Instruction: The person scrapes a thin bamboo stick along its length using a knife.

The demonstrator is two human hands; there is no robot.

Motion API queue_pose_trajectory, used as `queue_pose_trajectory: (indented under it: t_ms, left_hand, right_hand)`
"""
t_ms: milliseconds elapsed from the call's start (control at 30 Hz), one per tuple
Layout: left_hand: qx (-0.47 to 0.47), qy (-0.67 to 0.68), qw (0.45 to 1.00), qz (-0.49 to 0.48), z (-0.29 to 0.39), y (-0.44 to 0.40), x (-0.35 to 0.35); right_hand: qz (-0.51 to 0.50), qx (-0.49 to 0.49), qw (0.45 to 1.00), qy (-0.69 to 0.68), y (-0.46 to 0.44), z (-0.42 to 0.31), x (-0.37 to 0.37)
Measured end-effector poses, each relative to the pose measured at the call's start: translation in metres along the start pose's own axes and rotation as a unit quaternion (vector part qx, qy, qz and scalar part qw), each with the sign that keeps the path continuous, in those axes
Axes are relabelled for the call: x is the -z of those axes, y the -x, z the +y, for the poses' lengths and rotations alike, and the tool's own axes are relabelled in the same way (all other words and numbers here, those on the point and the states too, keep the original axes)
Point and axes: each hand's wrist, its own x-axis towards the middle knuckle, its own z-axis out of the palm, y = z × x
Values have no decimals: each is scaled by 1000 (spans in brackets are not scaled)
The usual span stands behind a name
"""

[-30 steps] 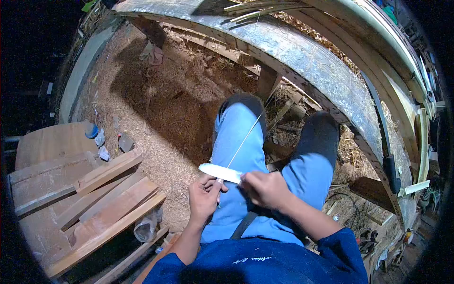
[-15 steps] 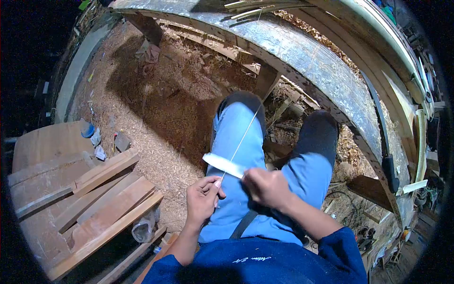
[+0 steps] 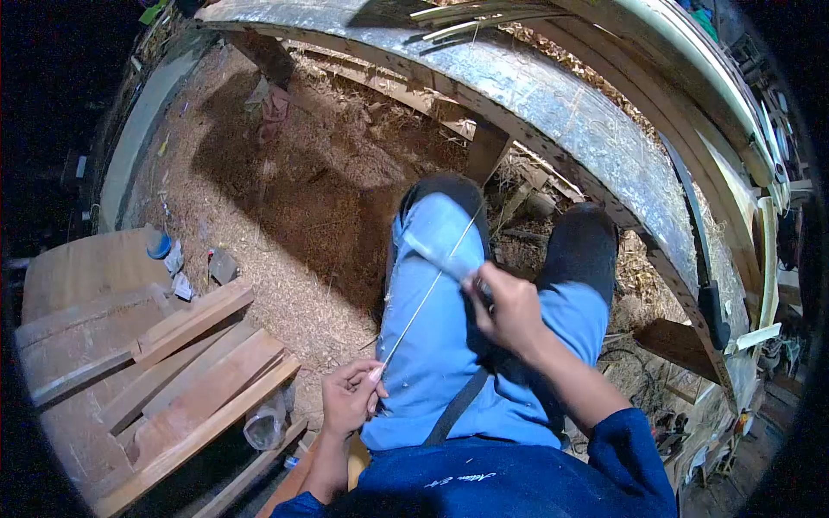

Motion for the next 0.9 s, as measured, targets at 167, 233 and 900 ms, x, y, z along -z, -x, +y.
queue_pose_trajectory:
  t_ms: [167,233,900]
  left_hand:
    - [7,4,1000,8,-11,12,18]
    - [10,10,1000,13,-15,15,26]
    - [26,19,999,23,-29,27,48]
  right_hand:
    - [-136,80,985,65,15,-15,-1]
    - [-46,55,997,-33,6,-7,-5]
    - [-18,28,999,-11,-4,2,-4]
